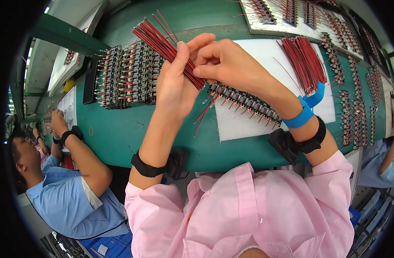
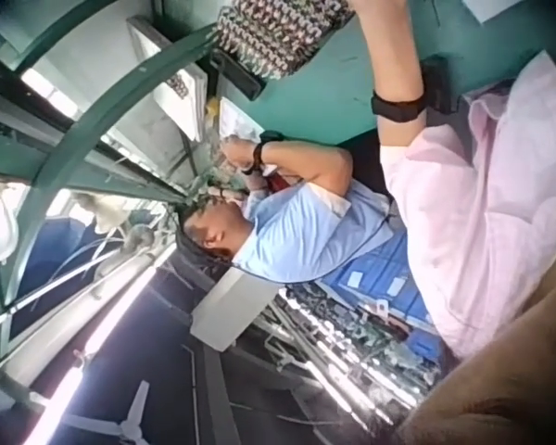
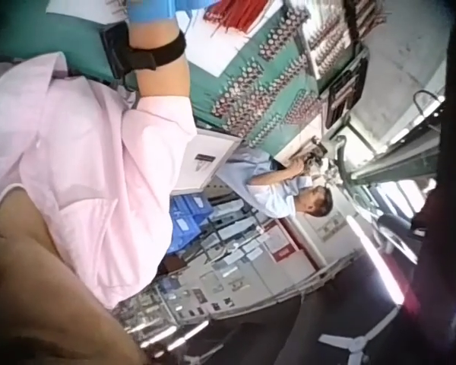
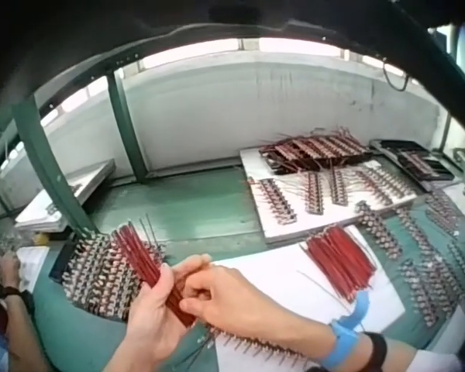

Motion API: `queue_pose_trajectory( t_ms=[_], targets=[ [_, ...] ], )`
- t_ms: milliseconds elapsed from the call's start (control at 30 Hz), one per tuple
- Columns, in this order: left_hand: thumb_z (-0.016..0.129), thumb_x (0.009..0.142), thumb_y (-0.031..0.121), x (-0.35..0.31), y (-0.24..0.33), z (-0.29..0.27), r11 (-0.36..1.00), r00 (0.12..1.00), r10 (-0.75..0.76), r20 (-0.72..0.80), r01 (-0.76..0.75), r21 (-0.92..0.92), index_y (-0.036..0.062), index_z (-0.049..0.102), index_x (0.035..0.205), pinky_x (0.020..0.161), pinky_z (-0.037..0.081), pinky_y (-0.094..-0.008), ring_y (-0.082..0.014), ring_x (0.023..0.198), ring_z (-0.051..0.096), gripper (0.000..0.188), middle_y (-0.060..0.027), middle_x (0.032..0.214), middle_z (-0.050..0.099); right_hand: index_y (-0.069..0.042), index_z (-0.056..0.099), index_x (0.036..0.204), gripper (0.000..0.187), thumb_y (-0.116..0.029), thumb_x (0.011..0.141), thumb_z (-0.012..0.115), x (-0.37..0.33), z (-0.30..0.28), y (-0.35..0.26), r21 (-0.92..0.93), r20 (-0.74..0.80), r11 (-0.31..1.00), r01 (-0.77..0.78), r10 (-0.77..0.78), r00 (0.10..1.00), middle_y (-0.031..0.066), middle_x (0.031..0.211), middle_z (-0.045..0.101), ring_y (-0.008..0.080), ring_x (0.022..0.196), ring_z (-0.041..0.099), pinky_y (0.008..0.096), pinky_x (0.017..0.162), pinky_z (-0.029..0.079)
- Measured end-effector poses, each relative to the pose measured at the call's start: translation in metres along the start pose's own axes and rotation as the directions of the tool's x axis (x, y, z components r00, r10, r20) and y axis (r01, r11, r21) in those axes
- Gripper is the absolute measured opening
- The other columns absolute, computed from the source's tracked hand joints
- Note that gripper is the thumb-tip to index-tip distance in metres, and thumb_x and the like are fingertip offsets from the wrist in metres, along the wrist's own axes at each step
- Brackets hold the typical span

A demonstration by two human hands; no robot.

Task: The person picks up a bundle of wires and inserts them one by one into a circuit board. After filling the board, they place it onto a stack and reach for a new board to repeat the process.

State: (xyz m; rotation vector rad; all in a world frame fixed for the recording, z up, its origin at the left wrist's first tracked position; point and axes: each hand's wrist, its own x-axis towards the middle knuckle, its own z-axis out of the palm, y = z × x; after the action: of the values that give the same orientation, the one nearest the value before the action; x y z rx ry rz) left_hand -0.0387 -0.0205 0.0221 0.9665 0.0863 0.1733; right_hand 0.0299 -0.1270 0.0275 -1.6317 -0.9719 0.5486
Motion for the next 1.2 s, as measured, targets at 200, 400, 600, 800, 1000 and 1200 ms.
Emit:
queue_pose_trajectory(
  t_ms=[200, 400, 600, 800, 1000, 1200],
  targets=[
    [0.032, 0.087, 0.031, -0.007, -0.002, -0.007, 0.999, 1.0, 0.028, -0.011, -0.028, -0.028, -0.0053, 0.043, 0.107, 0.07, 0.044, -0.0275, -0.0171, 0.087, 0.051, 0.042, -0.0116, 0.104, 0.05, -0.003, 0.048, 0.058, 0.018, -0.012, 0.072, 0.052, -0.002, -0.001, -0.005, 0.12, 0.092, 0.984, -0.13, 0.119, 0.989, 0.0024, 0.049, 0.047, 0.0051, 0.039, 0.039, 0.0187, 0.035, 0.027],
    [0.034, 0.087, 0.029, -0.003, -0.004, -0.016, 0.997, 1.0, -0.004, 0.0, 0.004, 0.072, -0.006, 0.045, 0.105, 0.073, 0.043, -0.0279, -0.0166, 0.083, 0.052, 0.04, -0.0118, 0.099, 0.052, -0.002, 0.05, 0.06, 0.018, -0.013, 0.073, 0.052, 0.001, 0.001, 0.004, 0.095, 0.078, 0.984, -0.152, 0.145, 0.986, 0.0035, 0.049, 0.049, 0.0045, 0.036, 0.038, 0.0171, 0.034, 0.027],
    [0.039, 0.086, 0.025, -0.001, -0.002, -0.015, 0.998, 0.978, 0.053, -0.2, -0.048, 0.027, -0.0044, 0.05, 0.097, 0.063, 0.041, -0.0253, -0.0125, 0.074, 0.051, 0.033, -0.0108, 0.089, 0.053, 0.0, 0.054, 0.066, 0.016, -0.013, 0.075, 0.051, 0.003, 0.001, 0.004, 0.159, 0.043, 0.97, -0.186, 0.181, 0.982, 0.0042, 0.052, 0.051, 0.005, 0.036, 0.039, 0.0171, 0.035, 0.029],
    [0.05, 0.08, 0.022, -0.006, 0.011, -0.031, 0.932, 0.977, -0.077, -0.198, 0.141, 0.333, -0.0011, 0.053, 0.085, 0.037, 0.027, -0.0187, -0.0028, 0.044, 0.038, 0.024, 0.0023, 0.057, 0.045, 0.002, 0.056, 0.07, 0.016, -0.013, 0.076, 0.053, 0.002, -0.006, 0.009, 0.402, -0.051, 0.902, -0.157, 0.194, 0.98, 0.0041, 0.055, 0.052, 0.0054, 0.037, 0.041, 0.0174, 0.035, 0.031],
    [0.056, 0.075, 0.018, -0.006, 0.0, -0.026, 0.895, 0.981, -0.091, -0.169, 0.155, 0.418, -0.0004, 0.055, 0.08, 0.032, 0.021, -0.0179, -0.0006, 0.037, 0.028, 0.019, 0.0069, 0.049, 0.037, 0.001, 0.056, 0.07, 0.015, -0.012, 0.076, 0.055, 0.004, -0.005, 0.014, 0.327, -0.083, 0.936, -0.128, 0.164, 0.983, 0.0036, 0.055, 0.052, 0.0054, 0.038, 0.042, 0.016, 0.036, 0.031],
    [0.058, 0.074, 0.017, -0.009, -0.001, -0.027, 0.884, 0.984, -0.023, -0.177, 0.103, 0.456, -0.0005, 0.056, 0.076, 0.033, 0.022, -0.0177, -0.0013, 0.038, 0.031, 0.017, 0.0065, 0.05, 0.041, 0.0, 0.058, 0.069, 0.015, -0.013, 0.075, 0.057, 0.003, 0.002, 0.009, -0.012, -0.201, 0.999, -0.032, 0.029, 0.979, 0.0009, 0.055, 0.05, 0.004, 0.045, 0.043, 0.0152, 0.04, 0.032]
  ],
)
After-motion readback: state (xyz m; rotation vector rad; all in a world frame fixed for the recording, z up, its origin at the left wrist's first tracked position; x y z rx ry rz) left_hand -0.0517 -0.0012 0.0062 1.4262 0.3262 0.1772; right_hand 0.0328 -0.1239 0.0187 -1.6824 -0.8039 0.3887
